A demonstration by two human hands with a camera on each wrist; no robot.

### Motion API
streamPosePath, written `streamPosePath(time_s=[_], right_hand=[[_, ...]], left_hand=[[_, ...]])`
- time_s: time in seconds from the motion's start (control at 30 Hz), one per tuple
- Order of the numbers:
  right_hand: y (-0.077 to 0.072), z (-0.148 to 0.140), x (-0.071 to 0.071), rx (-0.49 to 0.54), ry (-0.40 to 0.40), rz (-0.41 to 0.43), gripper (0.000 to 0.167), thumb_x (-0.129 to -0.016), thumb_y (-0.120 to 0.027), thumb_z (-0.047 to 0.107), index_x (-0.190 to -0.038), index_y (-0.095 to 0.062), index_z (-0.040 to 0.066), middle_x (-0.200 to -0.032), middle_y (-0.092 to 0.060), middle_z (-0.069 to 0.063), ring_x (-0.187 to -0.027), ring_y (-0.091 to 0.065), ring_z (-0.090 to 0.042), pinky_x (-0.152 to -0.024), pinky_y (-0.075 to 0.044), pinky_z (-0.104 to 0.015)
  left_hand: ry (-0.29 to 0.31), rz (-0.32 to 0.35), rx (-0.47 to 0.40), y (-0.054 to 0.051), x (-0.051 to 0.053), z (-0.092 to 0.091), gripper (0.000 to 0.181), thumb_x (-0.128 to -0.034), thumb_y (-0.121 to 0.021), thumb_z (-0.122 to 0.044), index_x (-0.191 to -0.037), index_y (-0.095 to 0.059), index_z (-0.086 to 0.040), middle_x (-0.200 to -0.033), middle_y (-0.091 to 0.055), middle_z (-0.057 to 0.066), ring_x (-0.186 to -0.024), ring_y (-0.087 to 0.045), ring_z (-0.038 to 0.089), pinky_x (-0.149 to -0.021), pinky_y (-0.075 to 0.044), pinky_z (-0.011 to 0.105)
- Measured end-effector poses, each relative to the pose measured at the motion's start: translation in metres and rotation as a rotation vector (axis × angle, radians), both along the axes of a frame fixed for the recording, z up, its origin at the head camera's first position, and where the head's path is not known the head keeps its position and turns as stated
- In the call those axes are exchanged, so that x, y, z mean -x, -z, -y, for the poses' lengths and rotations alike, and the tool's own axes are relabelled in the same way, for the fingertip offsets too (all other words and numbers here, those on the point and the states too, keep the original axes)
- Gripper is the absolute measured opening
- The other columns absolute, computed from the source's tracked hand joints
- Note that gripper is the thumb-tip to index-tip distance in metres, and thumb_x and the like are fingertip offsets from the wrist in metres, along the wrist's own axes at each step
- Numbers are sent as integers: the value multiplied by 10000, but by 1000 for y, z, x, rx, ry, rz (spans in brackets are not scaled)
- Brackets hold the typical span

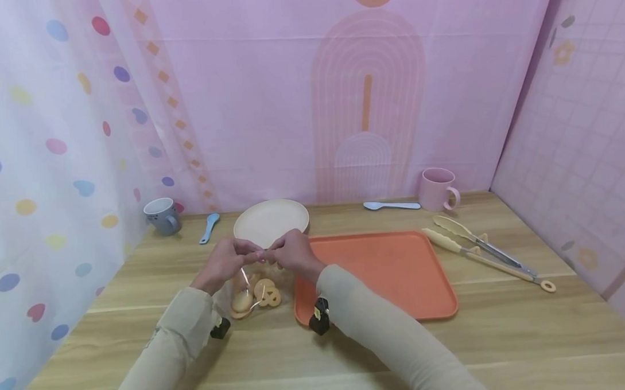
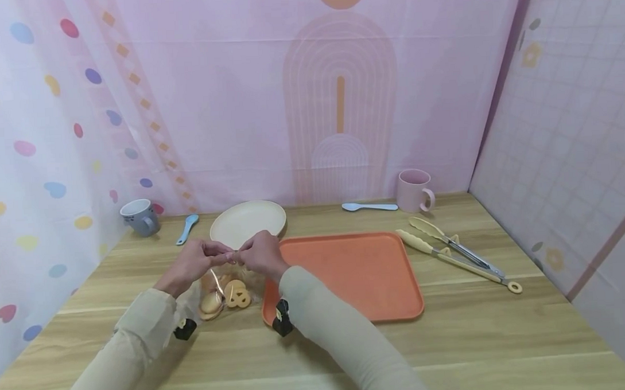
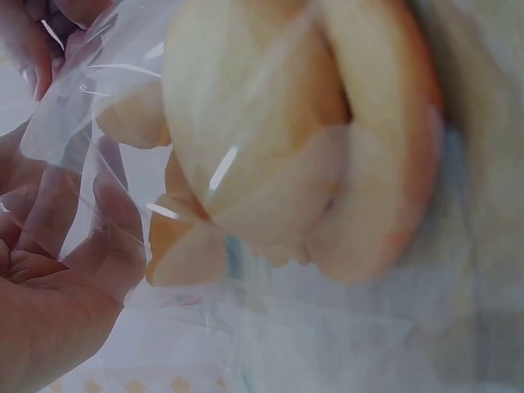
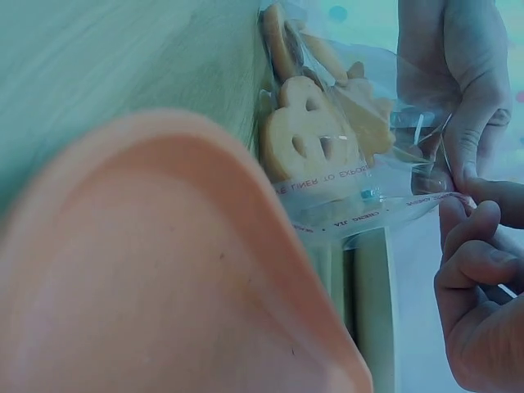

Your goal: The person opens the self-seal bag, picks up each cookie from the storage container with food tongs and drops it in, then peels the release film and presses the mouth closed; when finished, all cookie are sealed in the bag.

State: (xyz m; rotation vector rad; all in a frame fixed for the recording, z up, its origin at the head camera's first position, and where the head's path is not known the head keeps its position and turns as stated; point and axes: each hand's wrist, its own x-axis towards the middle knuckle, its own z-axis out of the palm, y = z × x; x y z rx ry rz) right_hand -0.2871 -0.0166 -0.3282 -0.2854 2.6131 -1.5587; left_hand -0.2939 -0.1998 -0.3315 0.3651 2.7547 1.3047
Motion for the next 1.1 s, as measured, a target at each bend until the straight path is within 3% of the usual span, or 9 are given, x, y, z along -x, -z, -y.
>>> streamPosePath(time_s=[0.23, 0.47, 0.73, 1.0, 1.1], right_hand=[[3, 2, 2, 104, 56, 97, 158, -859, -799, 217, -813, -804, 67, -686, -726, -48, -542, -514, -87, -460, -374, -180], [3, 5, 2, 89, 49, 51, 155, -895, -685, 119, -801, -790, 54, -701, -696, -28, -598, -527, -80, -485, -413, -188], [6, 9, 8, 168, 71, 97, 182, -882, -659, 119, -757, -765, 40, -585, -580, 13, -488, -442, -71, -455, -365, -185], [11, -5, 16, 133, 207, 33, 175, -853, -681, 95, -806, -742, -62, -567, -501, 61, -589, -461, -93, -516, -367, -197], [5, -9, 14, 137, 139, 26, 158, -847, -662, 53, -828, -747, -78, -574, -502, 57, -568, -441, -96, -497, -358, -210]], left_hand=[[-11, 2, -3, 2, 0, -2, 190, -963, -672, -177, -1047, -761, -31, -1049, -770, 100, -1138, -620, 265, -1011, -445, 421], [-9, 19, -18, 3, 0, -4, 170, -964, -671, -146, -1046, -763, -29, -1000, -785, 70, -1063, -628, 174, -933, -468, 293], [16, 9, -15, -2, -1, -2, 158, -958, -678, -144, -1025, -761, -28, -955, -789, 74, -1072, -645, 199, -913, -459, 287], [12, 20, -27, -1, -4, 7, 185, -962, -667, -135, -1051, -735, 13, -930, -765, 65, -923, -650, 130, -820, -516, 272], [28, 34, -31, -1, -3, 9, 210, -975, -656, -168, -1068, -728, 6, -944, -765, 64, -928, -652, 123, -816, -507, 263]])
